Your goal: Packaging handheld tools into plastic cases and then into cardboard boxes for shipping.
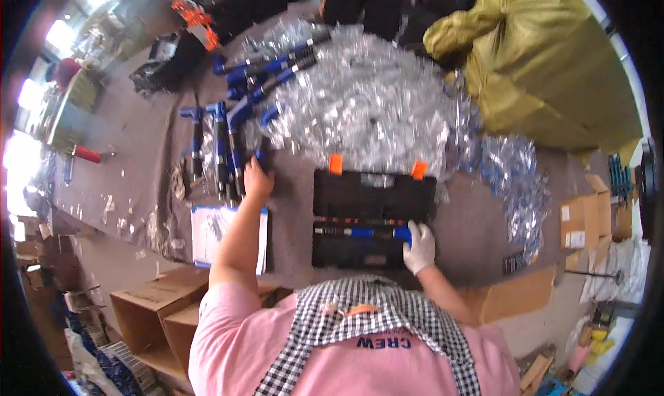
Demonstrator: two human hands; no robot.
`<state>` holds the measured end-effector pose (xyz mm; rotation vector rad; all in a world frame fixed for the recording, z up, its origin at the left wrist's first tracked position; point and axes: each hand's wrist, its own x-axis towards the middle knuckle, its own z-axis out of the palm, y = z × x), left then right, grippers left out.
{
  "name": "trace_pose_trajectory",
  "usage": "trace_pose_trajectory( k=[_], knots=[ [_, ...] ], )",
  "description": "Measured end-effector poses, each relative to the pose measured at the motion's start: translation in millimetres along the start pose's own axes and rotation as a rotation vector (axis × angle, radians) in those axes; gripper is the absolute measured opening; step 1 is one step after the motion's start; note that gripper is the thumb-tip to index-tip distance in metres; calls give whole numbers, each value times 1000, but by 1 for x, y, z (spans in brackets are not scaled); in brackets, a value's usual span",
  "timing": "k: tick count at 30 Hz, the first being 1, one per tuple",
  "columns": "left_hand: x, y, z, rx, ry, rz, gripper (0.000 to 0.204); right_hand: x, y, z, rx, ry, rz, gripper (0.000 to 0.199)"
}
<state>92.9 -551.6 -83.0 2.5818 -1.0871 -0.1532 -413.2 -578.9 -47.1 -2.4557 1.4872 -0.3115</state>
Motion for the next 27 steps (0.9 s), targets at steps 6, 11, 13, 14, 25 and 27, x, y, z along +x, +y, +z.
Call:
trace_pose_trajectory(
  k=[6, 11, 13, 14, 25, 27],
  knots=[
    [-13, -4, -9, 25, -68, 45, 77, 8, 12, 5, -5, -41, -34, 65],
    [-6, 8, -34, 37, 180, 133, 65, 0, 10, 0, 13, -72, -1, 64],
    [10, 5, -54, 35, 417, 109, 64, -6, 5, -5, 16, -24, -10, 65],
    [20, -5, -60, 37, 469, -32, 65, -8, -1, -9, 6, -19, -1, 65],
    [71, -31, -33, -1123, 118, -328, 36, 72, -41, -35, 143, 215, -70, 63],
    [60, -8, -22, -1313, -12, -373, 37, 88, -41, -37, 113, 229, -95, 63]
  ],
)
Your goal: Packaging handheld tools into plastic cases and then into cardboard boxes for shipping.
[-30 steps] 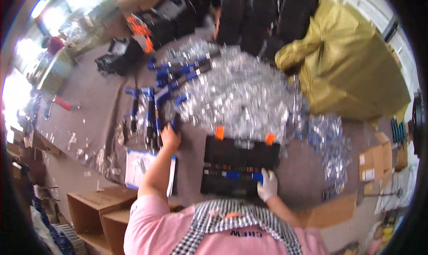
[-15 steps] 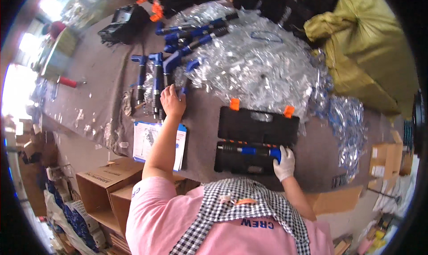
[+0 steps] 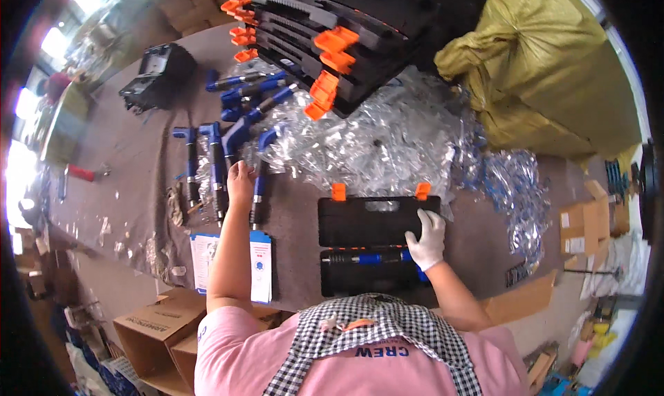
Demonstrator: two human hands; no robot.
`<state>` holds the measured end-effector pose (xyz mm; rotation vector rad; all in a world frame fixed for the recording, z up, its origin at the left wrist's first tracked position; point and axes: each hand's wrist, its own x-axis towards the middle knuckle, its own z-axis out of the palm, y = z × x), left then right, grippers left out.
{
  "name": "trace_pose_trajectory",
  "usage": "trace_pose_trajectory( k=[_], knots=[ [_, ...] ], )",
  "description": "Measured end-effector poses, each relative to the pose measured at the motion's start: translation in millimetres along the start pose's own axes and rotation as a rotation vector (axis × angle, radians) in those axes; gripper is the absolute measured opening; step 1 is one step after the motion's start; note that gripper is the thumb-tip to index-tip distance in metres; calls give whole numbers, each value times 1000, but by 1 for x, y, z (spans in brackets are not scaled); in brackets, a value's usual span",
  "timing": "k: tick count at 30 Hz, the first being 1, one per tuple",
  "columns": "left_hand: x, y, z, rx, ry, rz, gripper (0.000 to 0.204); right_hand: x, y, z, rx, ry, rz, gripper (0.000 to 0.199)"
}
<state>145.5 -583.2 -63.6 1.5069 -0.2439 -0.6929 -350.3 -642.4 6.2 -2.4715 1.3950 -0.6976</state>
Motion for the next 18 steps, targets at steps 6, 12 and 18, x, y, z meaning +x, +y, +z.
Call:
trace_pose_trajectory(
  k=[6, 12, 18],
  knots=[
    [-31, 29, 76, -79, -321, 25, 62, 0, 14, 7, 0, 23, 38, 63],
    [-72, 92, 247, -229, -466, -34, 96, -15, 17, 10, 19, 14, 148, 65],
    [-66, 77, 331, -119, -412, 43, 106, -9, 15, 3, 50, 78, 158, 65]
  ],
)
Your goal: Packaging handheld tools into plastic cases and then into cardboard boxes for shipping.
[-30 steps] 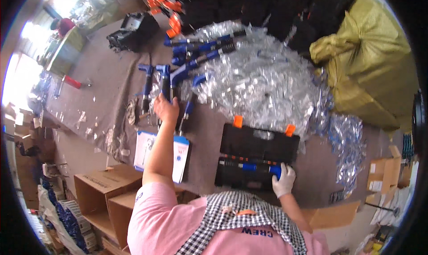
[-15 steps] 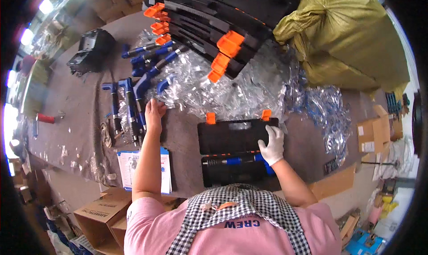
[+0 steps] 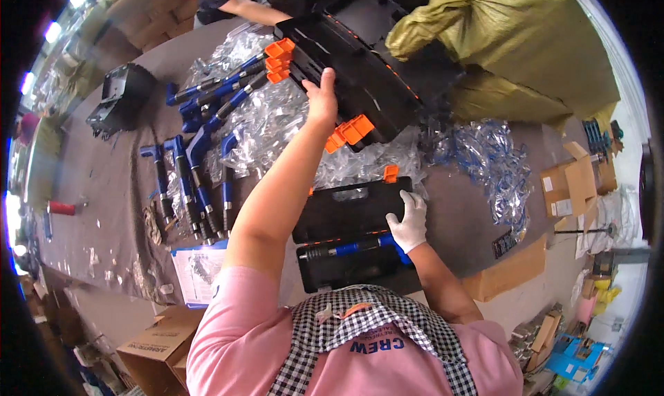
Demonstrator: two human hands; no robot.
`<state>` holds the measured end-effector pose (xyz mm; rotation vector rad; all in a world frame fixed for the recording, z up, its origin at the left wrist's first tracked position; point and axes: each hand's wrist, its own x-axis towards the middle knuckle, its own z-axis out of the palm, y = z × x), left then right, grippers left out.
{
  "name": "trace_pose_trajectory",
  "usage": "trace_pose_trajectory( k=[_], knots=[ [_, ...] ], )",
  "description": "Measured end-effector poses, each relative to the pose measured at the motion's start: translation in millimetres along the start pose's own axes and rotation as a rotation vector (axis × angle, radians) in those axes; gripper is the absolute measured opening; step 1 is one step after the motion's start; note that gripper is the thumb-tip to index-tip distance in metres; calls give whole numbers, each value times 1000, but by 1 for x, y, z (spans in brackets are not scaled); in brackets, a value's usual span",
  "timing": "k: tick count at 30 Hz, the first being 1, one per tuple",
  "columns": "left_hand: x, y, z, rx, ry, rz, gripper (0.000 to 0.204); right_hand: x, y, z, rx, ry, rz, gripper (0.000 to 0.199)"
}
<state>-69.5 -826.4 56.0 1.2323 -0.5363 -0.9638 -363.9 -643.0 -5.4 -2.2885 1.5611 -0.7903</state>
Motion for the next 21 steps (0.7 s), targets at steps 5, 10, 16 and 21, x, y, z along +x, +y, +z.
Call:
trace_pose_trajectory(
  k=[5, 10, 16, 21],
  knots=[
    [-25, 6, -45, 69, -183, -223, 90, -24, 7, -9, -8, -86, 103, 62],
    [-108, -34, -148, 390, -42, -39, 31, -58, 38, -13, 50, -111, 200, 58],
    [-106, -58, -283, 1149, 356, 196, 33, -58, 51, -19, -55, -76, 88, 56],
    [-23, -36, -225, 1439, 267, 436, 65, -57, 50, -20, -73, -82, 83, 55]
  ],
)
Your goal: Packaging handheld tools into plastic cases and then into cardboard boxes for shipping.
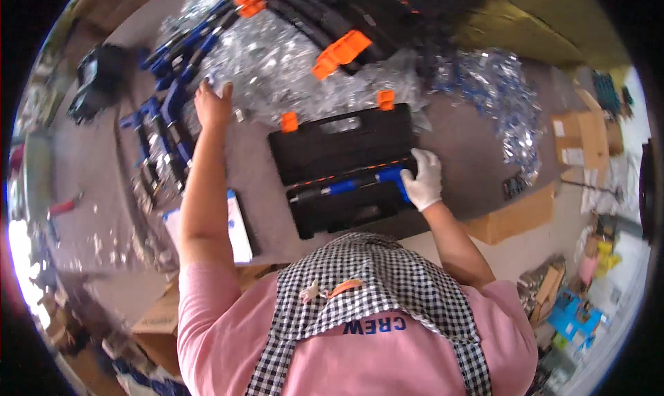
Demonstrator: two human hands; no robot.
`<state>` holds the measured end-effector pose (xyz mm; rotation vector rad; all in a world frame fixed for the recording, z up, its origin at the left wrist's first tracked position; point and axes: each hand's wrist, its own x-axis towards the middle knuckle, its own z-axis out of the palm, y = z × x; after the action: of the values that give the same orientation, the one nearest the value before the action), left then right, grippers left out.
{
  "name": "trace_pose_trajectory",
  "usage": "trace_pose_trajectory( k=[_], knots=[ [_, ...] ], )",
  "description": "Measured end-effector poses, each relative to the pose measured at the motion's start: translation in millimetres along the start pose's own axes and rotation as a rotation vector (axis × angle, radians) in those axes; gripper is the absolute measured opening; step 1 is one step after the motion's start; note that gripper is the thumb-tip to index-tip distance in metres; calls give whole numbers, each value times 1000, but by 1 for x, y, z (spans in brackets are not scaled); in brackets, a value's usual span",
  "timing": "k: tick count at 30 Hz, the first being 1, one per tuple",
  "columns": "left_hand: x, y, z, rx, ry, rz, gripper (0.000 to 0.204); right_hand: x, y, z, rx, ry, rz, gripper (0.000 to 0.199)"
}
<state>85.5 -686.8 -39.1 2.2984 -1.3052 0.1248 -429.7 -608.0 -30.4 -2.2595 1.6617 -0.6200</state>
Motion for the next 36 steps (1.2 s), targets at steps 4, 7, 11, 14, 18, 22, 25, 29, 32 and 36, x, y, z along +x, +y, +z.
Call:
trace_pose_trajectory(
  k=[4, 7, 11, 14, 18, 22, 25, 29, 32, 36],
  knots=[
    [30, -2, 30, 76, -195, -203, 52, -7, 23, 4, 17, -4, 156, 49],
    [32, 6, 15, 281, -194, -151, 37, 20, 74, -3, 52, 84, 371, 45],
    [-5, -40, -18, 9, 173, 152, 21, 110, 109, -15, -63, 196, 216, 45],
    [-53, -70, -54, -377, 75, -105, 22, 183, 85, -14, -143, 194, 225, 53],
    [-162, 1, -105, -637, 21, -99, 21, 231, 92, -3, -263, -119, 519, 74],
    [-286, 52, -93, -335, -472, 360, 10, 255, 134, 1, -325, -181, 490, 61],
    [-333, 62, -70, -41, -416, 509, 13, 257, 124, -15, -305, -167, 594, 49],
    [-334, 81, -57, 36, -342, 284, 10, 252, 144, -48, -286, -144, 581, 42],
    [-343, 81, -52, -41, -362, 288, 11, 226, 167, -80, -170, -45, 531, 42],
    [-365, 74, -67, -163, -420, 259, 23, 121, 139, -88, 90, 157, 429, 36]
  ],
)
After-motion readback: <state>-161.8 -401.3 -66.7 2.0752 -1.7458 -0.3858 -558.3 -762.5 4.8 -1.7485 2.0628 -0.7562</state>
